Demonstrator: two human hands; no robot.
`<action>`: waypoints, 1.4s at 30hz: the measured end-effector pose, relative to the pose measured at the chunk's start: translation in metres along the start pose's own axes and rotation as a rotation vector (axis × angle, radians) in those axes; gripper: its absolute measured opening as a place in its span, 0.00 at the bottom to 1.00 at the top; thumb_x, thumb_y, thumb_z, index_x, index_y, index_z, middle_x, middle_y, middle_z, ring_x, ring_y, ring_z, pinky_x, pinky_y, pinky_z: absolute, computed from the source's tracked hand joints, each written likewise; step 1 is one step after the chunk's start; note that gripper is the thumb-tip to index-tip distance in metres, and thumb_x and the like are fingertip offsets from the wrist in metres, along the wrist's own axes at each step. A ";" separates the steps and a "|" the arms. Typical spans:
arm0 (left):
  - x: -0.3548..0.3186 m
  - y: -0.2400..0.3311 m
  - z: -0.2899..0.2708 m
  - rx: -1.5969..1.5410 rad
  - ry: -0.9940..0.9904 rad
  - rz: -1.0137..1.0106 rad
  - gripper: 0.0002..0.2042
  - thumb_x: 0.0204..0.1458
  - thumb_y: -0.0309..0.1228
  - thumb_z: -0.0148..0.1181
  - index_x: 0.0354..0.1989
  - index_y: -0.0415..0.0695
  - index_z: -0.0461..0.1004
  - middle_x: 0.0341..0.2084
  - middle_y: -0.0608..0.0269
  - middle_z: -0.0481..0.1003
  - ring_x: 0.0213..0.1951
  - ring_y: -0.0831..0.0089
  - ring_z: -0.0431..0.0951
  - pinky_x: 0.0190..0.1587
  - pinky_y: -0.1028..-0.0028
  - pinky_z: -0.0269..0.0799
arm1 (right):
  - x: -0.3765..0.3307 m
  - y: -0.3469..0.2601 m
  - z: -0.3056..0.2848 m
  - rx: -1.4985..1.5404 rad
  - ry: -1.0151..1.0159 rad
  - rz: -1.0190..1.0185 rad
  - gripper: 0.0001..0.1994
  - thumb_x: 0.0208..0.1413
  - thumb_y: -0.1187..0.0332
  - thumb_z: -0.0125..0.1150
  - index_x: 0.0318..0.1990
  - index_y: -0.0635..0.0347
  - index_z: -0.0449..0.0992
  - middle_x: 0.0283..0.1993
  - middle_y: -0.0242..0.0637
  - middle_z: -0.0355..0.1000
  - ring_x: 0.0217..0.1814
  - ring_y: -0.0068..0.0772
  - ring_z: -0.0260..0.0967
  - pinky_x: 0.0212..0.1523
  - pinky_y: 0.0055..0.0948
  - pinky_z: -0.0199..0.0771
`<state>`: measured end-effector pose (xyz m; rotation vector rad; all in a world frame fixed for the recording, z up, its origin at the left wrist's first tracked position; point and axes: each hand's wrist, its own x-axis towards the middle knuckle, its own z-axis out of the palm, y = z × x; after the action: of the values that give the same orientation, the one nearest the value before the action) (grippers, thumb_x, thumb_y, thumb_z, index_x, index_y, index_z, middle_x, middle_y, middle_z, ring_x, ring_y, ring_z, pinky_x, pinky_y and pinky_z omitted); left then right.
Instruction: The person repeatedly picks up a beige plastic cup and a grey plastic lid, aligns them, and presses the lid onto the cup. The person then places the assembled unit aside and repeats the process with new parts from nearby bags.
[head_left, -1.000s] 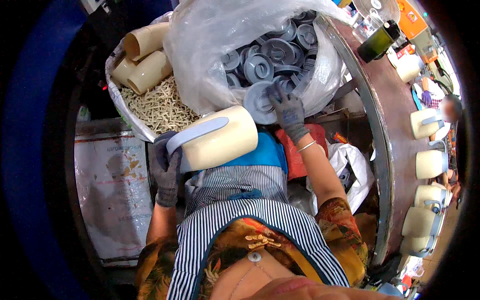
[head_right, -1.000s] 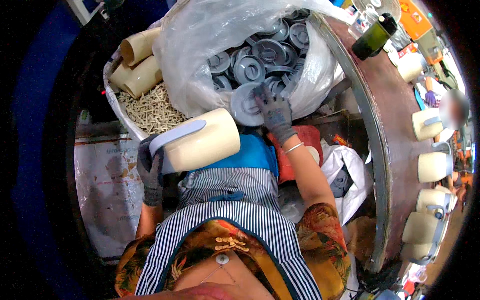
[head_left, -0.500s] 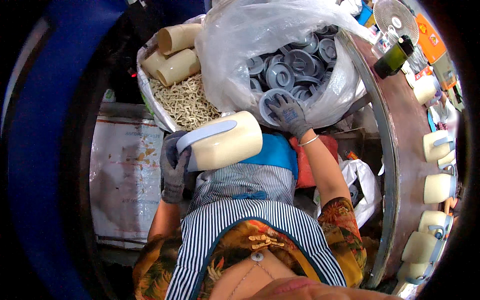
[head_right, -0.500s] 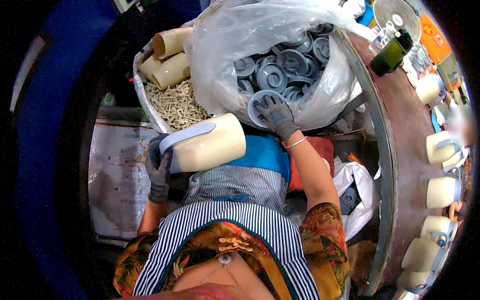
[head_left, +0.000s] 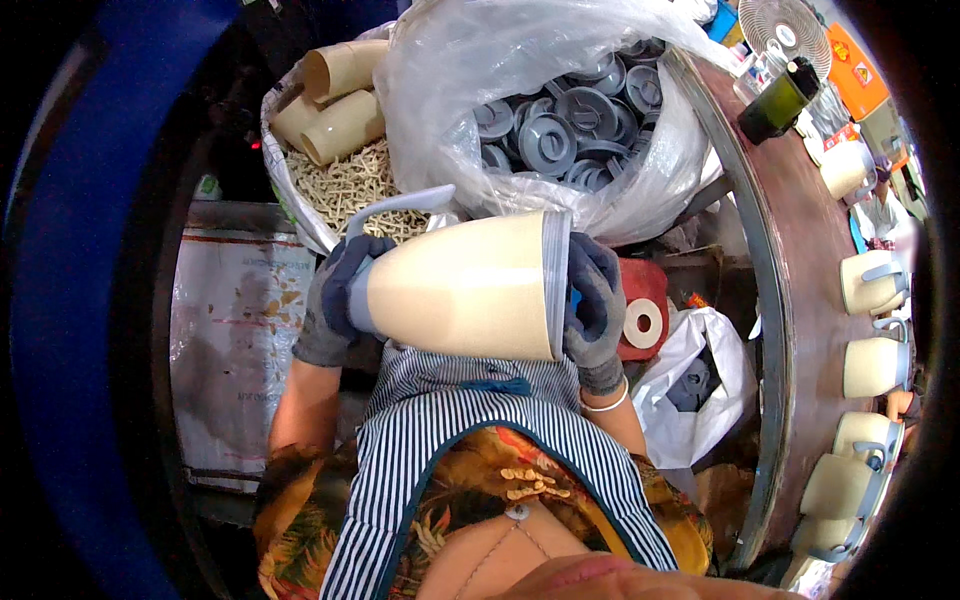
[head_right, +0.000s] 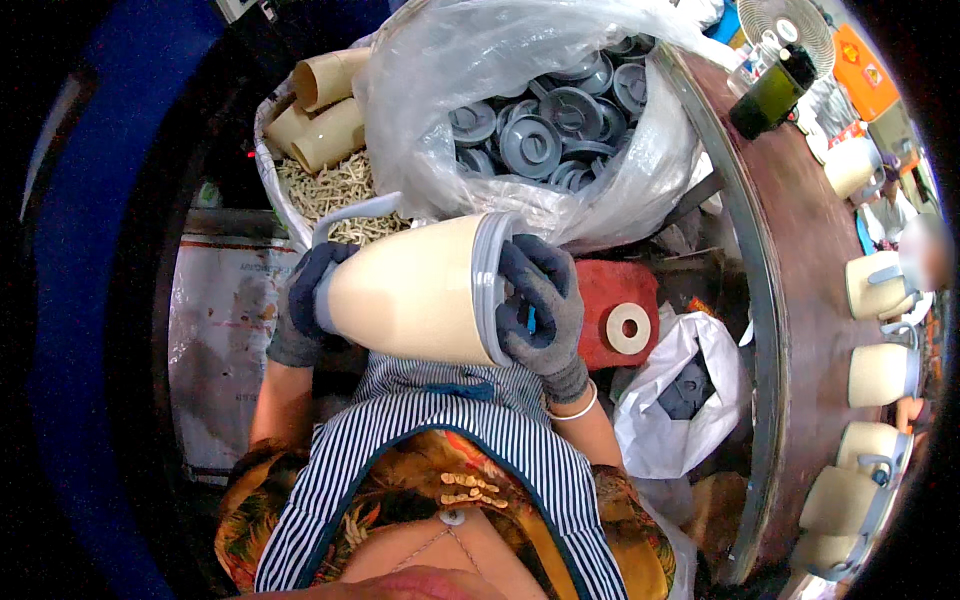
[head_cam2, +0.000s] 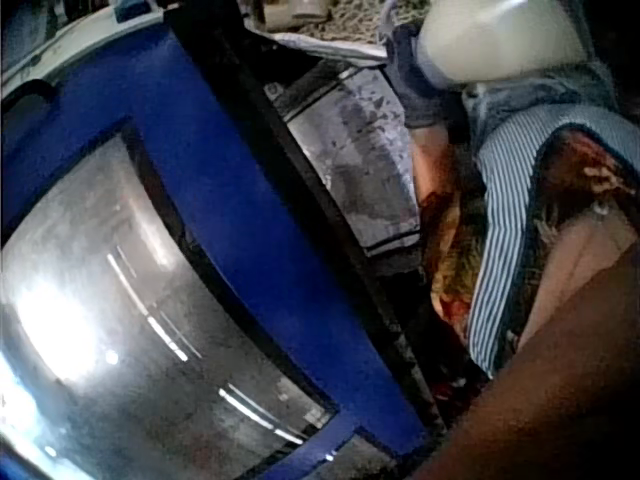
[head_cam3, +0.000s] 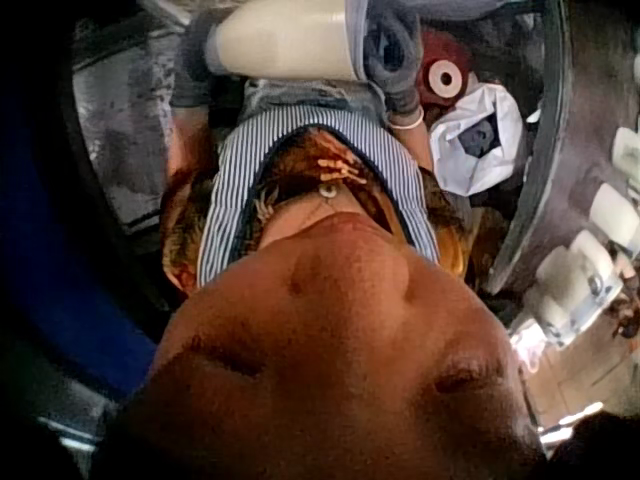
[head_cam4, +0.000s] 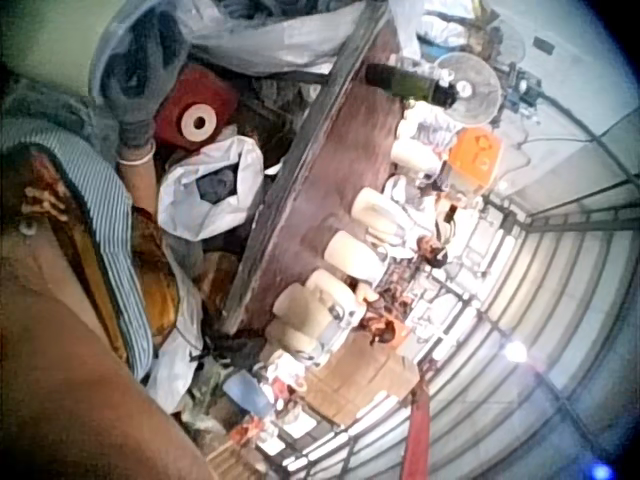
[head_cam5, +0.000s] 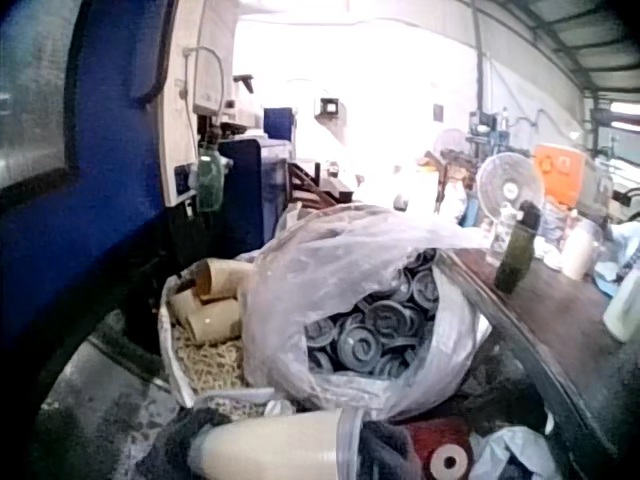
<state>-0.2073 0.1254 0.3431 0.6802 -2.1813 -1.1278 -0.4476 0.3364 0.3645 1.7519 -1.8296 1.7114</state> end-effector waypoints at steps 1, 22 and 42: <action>0.003 -0.007 -0.001 -0.095 -0.041 -0.042 0.17 0.47 0.29 0.62 0.47 0.41 0.72 0.44 0.53 0.76 0.46 0.57 0.77 0.49 0.65 0.73 | -0.003 0.001 -0.001 0.011 -0.004 -0.007 0.28 0.37 0.69 0.61 0.52 0.64 0.76 0.55 0.50 0.68 0.56 0.50 0.66 0.58 0.43 0.64; 0.026 0.030 -0.003 0.032 -0.160 0.068 0.13 0.49 0.27 0.57 0.45 0.43 0.73 0.44 0.53 0.75 0.46 0.58 0.77 0.48 0.64 0.73 | -0.017 0.002 -0.009 0.097 0.035 -0.060 0.26 0.42 0.70 0.62 0.54 0.61 0.70 0.55 0.53 0.66 0.56 0.55 0.63 0.56 0.50 0.63; 0.020 0.035 0.004 0.181 -0.053 0.203 0.11 0.54 0.30 0.54 0.45 0.44 0.74 0.42 0.54 0.73 0.45 0.61 0.75 0.47 0.67 0.73 | -0.038 0.057 -0.013 0.650 0.308 0.593 0.30 0.66 0.51 0.42 0.72 0.53 0.50 0.73 0.37 0.51 0.70 0.37 0.55 0.71 0.38 0.50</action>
<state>-0.2301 0.1319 0.3766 0.4948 -2.3569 -0.8620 -0.4840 0.3542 0.3081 0.9895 -1.8868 2.8651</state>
